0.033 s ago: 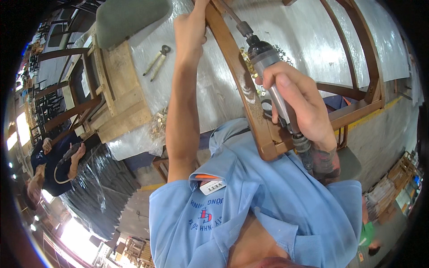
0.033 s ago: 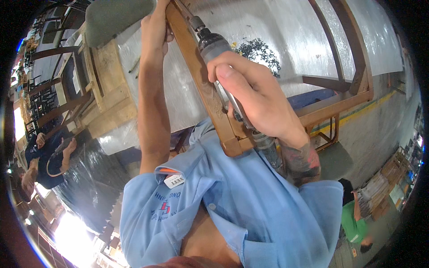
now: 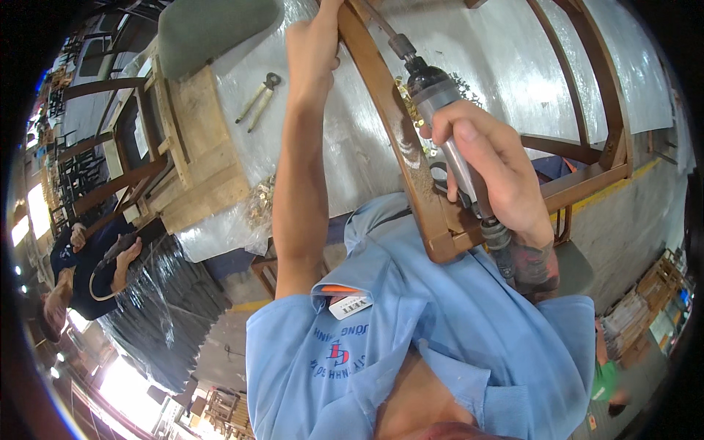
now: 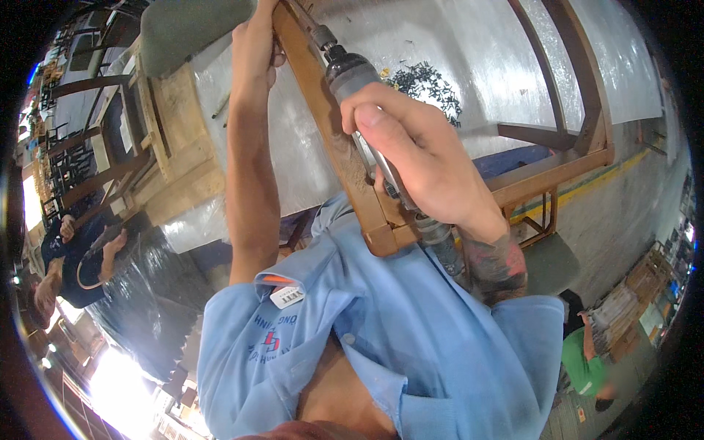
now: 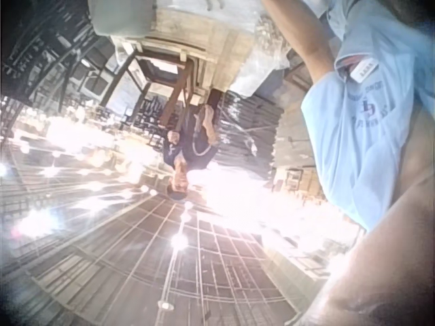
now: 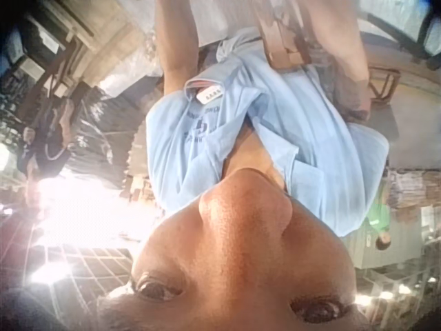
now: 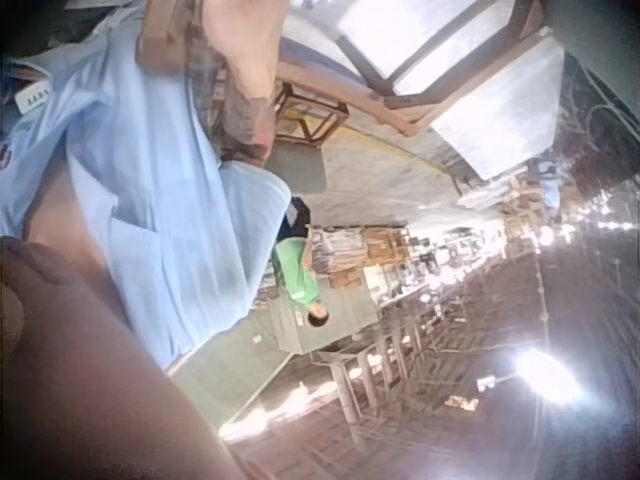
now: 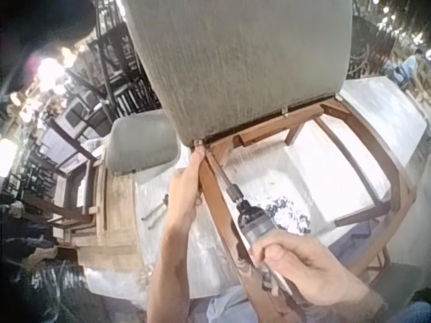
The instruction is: The person assembles a wooden chair by attaching the seat cushion to the frame using a pneumatic screwdriver. They position the seat, insert screws, and tighten them at multiple points on the chair frame.
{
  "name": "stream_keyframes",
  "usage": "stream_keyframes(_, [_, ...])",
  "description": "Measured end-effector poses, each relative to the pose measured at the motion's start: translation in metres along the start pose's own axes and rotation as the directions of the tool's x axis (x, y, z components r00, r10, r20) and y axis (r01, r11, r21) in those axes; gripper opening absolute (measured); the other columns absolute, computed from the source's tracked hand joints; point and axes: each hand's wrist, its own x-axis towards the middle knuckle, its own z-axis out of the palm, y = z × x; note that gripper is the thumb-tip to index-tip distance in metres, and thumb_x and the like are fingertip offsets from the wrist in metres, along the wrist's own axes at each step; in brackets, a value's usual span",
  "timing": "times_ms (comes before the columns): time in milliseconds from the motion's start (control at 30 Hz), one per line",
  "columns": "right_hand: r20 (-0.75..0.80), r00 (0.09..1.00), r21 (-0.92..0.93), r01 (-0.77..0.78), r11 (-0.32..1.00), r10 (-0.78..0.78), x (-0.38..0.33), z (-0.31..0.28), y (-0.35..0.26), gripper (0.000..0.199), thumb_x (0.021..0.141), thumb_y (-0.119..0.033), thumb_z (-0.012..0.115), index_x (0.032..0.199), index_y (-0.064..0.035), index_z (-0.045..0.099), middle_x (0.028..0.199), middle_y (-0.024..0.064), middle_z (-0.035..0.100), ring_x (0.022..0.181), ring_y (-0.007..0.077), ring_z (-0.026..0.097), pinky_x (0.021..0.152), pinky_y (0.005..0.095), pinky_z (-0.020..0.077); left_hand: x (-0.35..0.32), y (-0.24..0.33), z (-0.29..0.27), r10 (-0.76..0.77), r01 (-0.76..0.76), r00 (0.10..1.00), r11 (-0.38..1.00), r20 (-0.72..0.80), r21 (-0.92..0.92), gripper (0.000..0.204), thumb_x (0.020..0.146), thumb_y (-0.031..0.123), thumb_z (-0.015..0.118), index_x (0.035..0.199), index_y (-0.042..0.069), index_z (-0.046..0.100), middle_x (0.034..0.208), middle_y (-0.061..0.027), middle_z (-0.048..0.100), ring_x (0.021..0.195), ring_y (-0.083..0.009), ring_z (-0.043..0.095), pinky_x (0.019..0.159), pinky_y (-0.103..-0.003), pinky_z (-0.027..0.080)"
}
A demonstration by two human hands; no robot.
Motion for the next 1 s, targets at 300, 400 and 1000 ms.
stream_keyframes(300, [-0.022, 0.999, 0.007, 0.038, 0.999, -0.038, 0.002, 0.0, 0.003, 0.033, 0.104, -0.038, 0.045, 0.099, -0.0088, 0.06, 0.08, -0.0026, 0.055, 0.058, 0.0041, 0.055, 0.052, 0.0202, 0.043, 0.005, 0.009, -0.004, -0.026, 0.024, 0.997, 0.999, 0.072, 0.03, 0.058, 0.088, 0.063, 0.059, 0.063, 0.01, 0.058, 0.053, 0.0043, 0.041, 0.041, -0.0066, 0.033, 0.037, -0.025, 0.023])
stream_keyframes(400, [-0.015, 1.0, -0.014, 0.012, 1.0, -0.012, 0.001, -0.004, 0.0, 0.034, 0.105, -0.033, 0.04, 0.102, -0.0041, 0.057, 0.105, 0.011, 0.062, 0.059, 0.0064, 0.055, 0.055, 0.0199, 0.0436, 0.007, 0.007, -0.006, -0.073, 0.097, 0.983, 0.986, 0.169, -0.137, 0.054, 0.09, 0.06, 0.056, 0.066, 0.012, 0.059, 0.052, 0.0083, 0.037, 0.039, -0.004, 0.027, 0.036, -0.023, 0.018])
stream_keyframes(1000, [-0.012, 0.998, -0.007, 0.066, 0.998, -0.066, 0.002, -0.003, 0.0, 0.034, 0.105, -0.036, 0.041, 0.098, -0.0065, 0.058, 0.079, -0.0023, 0.048, 0.063, 0.0047, 0.051, 0.058, 0.0218, 0.0462, 0.008, 0.007, -0.005, -0.039, 0.102, 0.969, 0.963, 0.244, -0.251, 0.048, 0.095, 0.059, 0.052, 0.067, 0.02, 0.056, 0.05, 0.0125, 0.033, 0.037, -0.0012, 0.022, 0.036, -0.021, 0.014])
